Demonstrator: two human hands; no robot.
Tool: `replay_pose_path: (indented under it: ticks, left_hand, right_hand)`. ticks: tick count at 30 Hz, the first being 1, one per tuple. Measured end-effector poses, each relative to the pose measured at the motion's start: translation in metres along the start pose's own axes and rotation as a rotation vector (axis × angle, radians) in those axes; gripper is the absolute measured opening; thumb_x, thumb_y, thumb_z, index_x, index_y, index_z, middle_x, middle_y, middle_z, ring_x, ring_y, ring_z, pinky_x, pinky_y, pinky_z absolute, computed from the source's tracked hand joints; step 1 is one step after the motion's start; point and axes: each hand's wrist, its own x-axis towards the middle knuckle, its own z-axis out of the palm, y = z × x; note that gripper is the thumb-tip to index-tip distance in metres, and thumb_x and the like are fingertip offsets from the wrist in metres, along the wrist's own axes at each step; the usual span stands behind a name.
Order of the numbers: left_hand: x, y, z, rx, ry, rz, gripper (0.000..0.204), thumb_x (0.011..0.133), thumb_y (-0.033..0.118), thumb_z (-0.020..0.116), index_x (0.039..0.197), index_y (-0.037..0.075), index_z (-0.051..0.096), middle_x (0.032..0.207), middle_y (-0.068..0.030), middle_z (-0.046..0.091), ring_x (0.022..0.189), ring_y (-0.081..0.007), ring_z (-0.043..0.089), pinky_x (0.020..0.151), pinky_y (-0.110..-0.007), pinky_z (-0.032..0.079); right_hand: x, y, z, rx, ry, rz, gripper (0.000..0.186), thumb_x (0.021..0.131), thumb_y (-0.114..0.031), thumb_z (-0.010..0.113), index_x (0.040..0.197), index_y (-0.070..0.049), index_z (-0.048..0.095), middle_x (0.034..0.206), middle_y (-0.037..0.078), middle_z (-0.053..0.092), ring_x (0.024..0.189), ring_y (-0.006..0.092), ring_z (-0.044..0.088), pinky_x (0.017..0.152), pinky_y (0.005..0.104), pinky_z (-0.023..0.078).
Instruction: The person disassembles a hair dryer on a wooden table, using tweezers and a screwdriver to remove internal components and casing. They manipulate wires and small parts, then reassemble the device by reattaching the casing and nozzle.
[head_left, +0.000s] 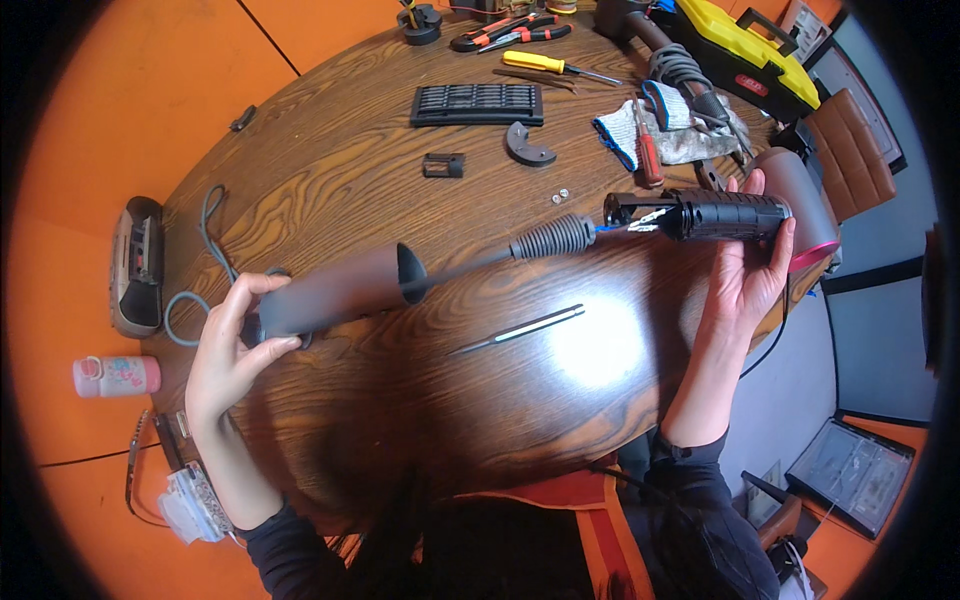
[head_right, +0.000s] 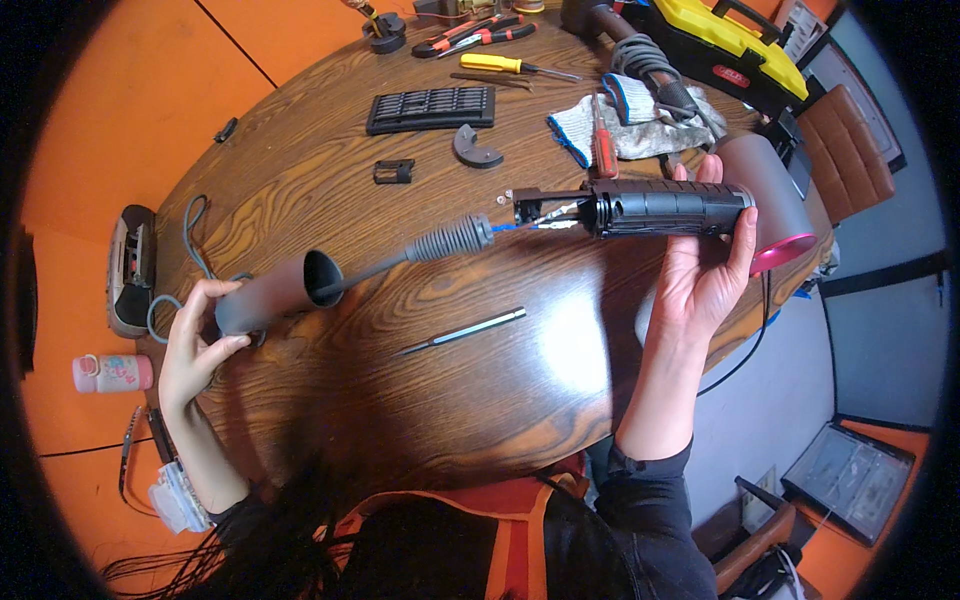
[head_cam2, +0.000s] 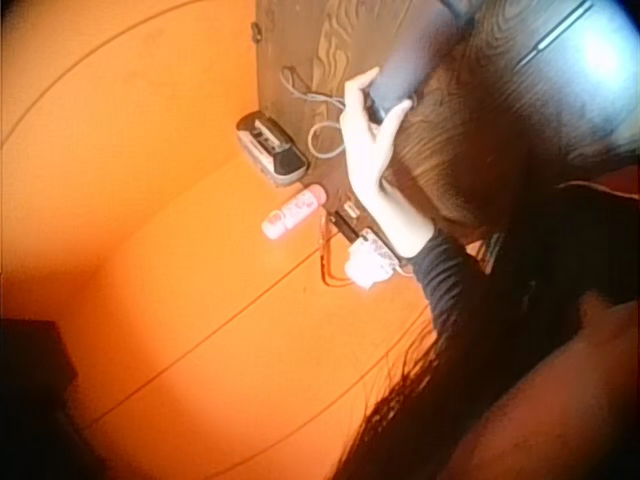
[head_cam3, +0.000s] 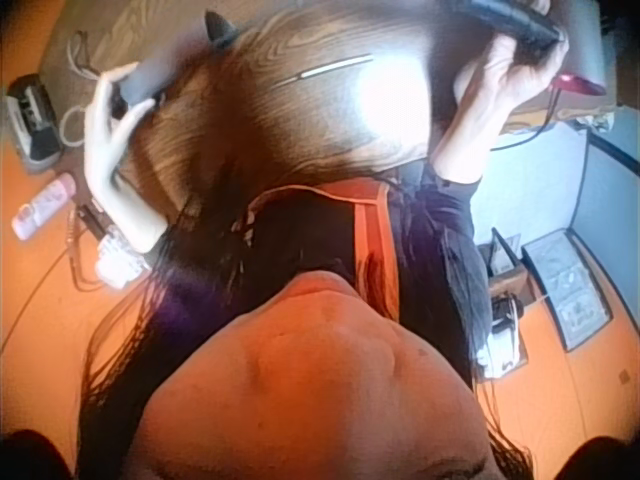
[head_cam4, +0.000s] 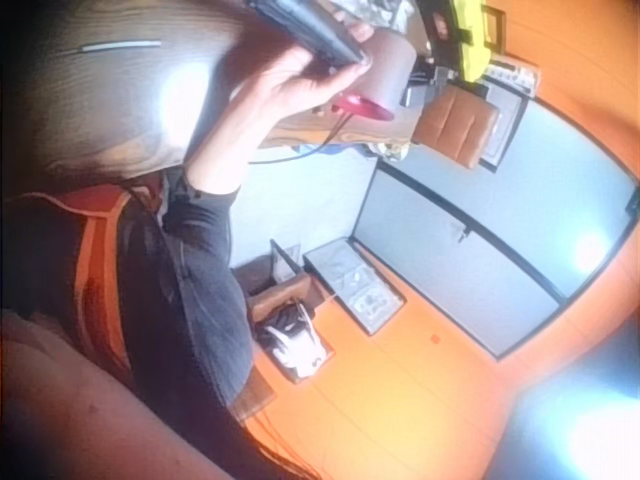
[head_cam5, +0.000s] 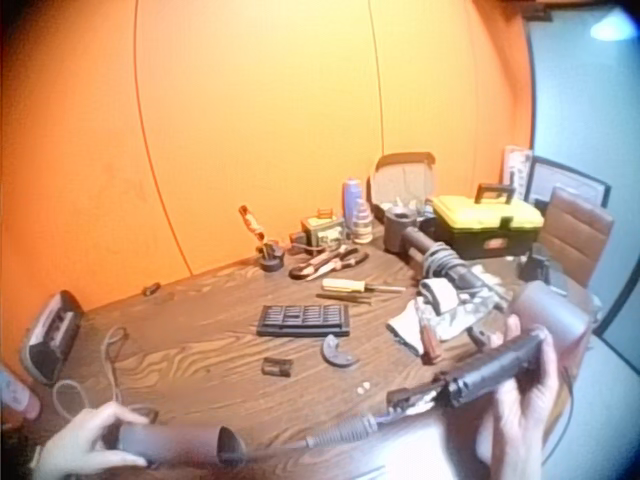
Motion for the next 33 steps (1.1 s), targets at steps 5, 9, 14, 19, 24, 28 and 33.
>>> replay_pose_path:
  ticks: [5,9,14,19,24,28,33]
  left_hand:
    - [-0.008,-0.003,-0.012,0.027,-0.151,-0.095,0.040,0.071,0.014,0.069,0.102,0.000,0.047,0.087,-0.0091,0.057,0.083,-0.0170,0.055,0.076,-0.029,0.042]
    - [-0.018,-0.015,-0.020,-0.003,-0.216,-0.266,0.039,0.071,0.013,0.068,0.102,0.002,0.046,0.089,-0.0100,0.057,0.084,-0.0205,0.055,0.075,-0.031,0.043]
    - [-0.027,-0.044,-0.033,0.422,-0.126,-0.058,0.037,0.068,0.010,0.068,0.098,0.004,0.046,0.092,-0.0114,0.052,0.087,-0.0282,0.051,0.077,-0.034,0.041]
    - [-0.039,-0.059,-0.041,0.397,-0.045,-0.074,0.037,0.067,0.006,0.067,0.096,0.006,0.045,0.088,-0.0096,0.051,0.082,-0.0262,0.050,0.072,-0.034,0.041]
    - [-0.044,-0.067,-0.043,0.430,0.018,-0.106,0.036,0.068,0.005,0.067,0.096,0.007,0.045,0.086,-0.0097,0.052,0.081,-0.0275,0.051,0.070,-0.034,0.042]
    - [-0.046,-0.075,-0.043,0.476,0.048,-0.143,0.041,0.063,0.000,0.069,0.095,0.004,0.044,0.092,-0.0112,0.052,0.090,-0.0302,0.051,0.076,-0.037,0.042]
    - [-0.056,-0.081,-0.036,0.534,0.076,-0.186,0.041,0.063,-0.003,0.066,0.096,0.004,0.044,0.091,-0.0137,0.053,0.091,-0.0328,0.051,0.077,-0.039,0.041]
  right_hand:
    - [0.001,-0.004,-0.001,-0.013,-0.016,-0.021,0.046,0.085,-0.009,0.053,0.121,0.004,0.029,0.126,0.027,0.037,0.118,0.0355,0.041,0.101,0.0584,0.026]
    - [0.005,-0.009,-0.006,-0.081,0.022,-0.058,0.041,0.084,-0.010,0.055,0.116,0.007,0.036,0.125,0.029,0.039,0.118,0.0369,0.040,0.103,0.0578,0.023]
    - [0.019,-0.023,-0.018,-0.125,-0.011,-0.051,0.049,0.083,-0.009,0.056,0.120,0.011,0.031,0.126,0.031,0.037,0.119,0.0395,0.039,0.104,0.0568,0.020]
    - [0.028,-0.028,-0.029,-0.089,-0.085,0.044,0.053,0.082,-0.006,0.055,0.124,0.012,0.026,0.128,0.032,0.033,0.119,0.0391,0.038,0.105,0.0564,0.018]
    - [0.021,-0.018,-0.025,-0.067,-0.069,0.092,0.056,0.083,-0.005,0.053,0.128,0.010,0.023,0.132,0.029,0.029,0.121,0.0388,0.035,0.106,0.0565,0.016]
    - [0.011,-0.004,-0.014,-0.170,-0.064,0.160,0.054,0.086,-0.007,0.052,0.129,0.008,0.023,0.134,0.027,0.028,0.125,0.0371,0.031,0.105,0.0574,0.018]
    - [-0.004,0.026,0.013,-0.175,-0.105,0.413,0.051,0.088,-0.012,0.050,0.128,0.007,0.024,0.132,0.027,0.031,0.123,0.0366,0.033,0.103,0.0553,0.025]
